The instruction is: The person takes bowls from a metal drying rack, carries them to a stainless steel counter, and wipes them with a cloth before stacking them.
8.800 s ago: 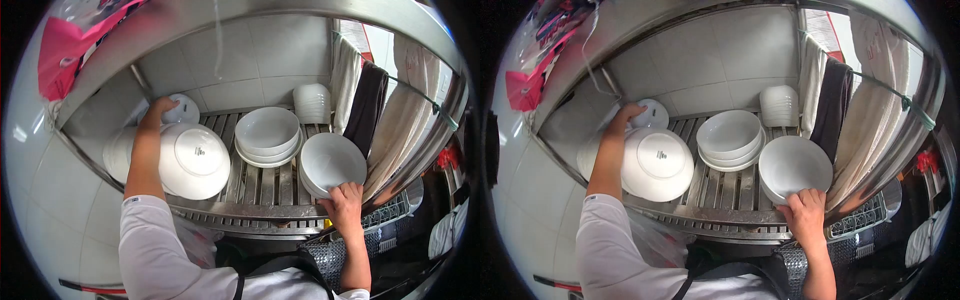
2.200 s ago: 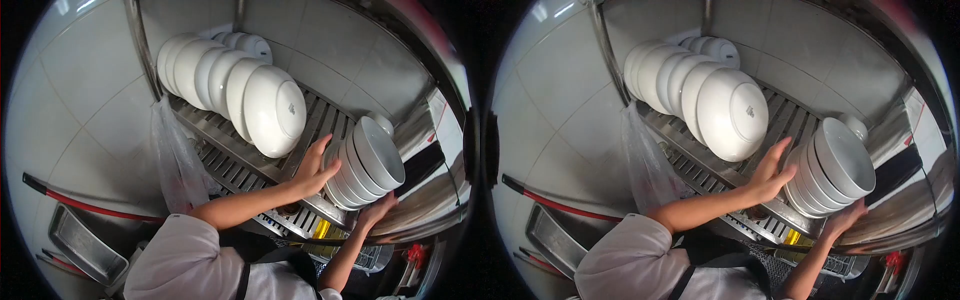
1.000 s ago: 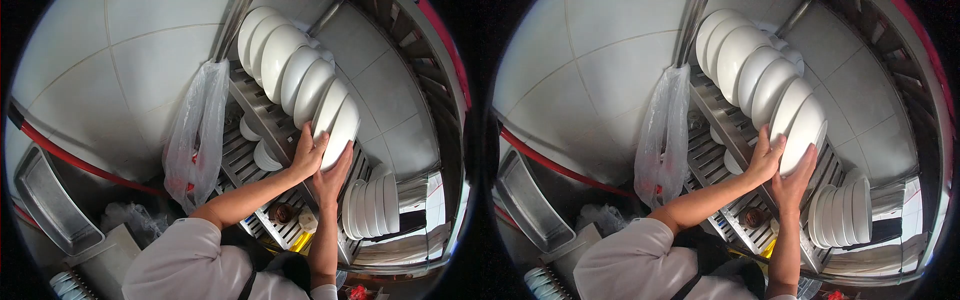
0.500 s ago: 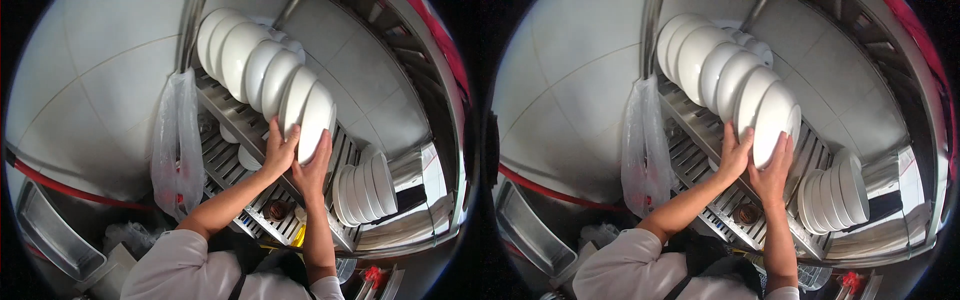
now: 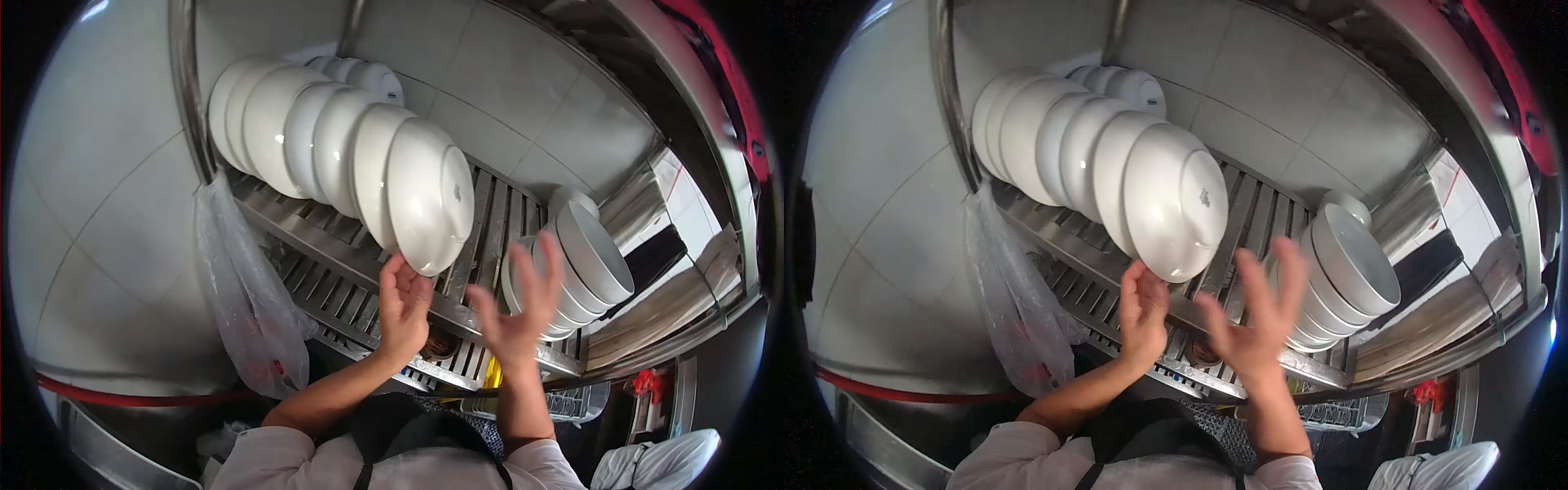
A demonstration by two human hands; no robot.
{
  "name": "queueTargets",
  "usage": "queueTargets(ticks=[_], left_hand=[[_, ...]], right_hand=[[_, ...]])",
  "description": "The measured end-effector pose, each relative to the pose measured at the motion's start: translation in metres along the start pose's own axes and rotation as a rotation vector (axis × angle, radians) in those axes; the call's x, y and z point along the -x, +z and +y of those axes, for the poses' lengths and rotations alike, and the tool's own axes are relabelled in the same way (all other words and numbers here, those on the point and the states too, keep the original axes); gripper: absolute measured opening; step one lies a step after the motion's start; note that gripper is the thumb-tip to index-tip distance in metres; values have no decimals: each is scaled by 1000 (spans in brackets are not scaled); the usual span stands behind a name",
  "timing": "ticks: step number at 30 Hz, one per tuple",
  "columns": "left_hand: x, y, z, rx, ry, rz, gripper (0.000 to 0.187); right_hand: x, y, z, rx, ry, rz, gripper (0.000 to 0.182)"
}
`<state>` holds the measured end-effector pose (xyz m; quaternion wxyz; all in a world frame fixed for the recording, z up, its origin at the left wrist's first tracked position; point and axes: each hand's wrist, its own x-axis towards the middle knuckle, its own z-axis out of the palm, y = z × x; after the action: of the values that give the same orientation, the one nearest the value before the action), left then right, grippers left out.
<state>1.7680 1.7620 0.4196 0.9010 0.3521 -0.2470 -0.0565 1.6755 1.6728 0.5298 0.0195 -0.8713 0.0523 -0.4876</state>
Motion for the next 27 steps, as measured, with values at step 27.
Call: queueTargets(ticks=[27], left_hand=[[51,21,6,-185,-27,-3,49]], right_hand=[[66,-113,157,-68,498,573,59]])
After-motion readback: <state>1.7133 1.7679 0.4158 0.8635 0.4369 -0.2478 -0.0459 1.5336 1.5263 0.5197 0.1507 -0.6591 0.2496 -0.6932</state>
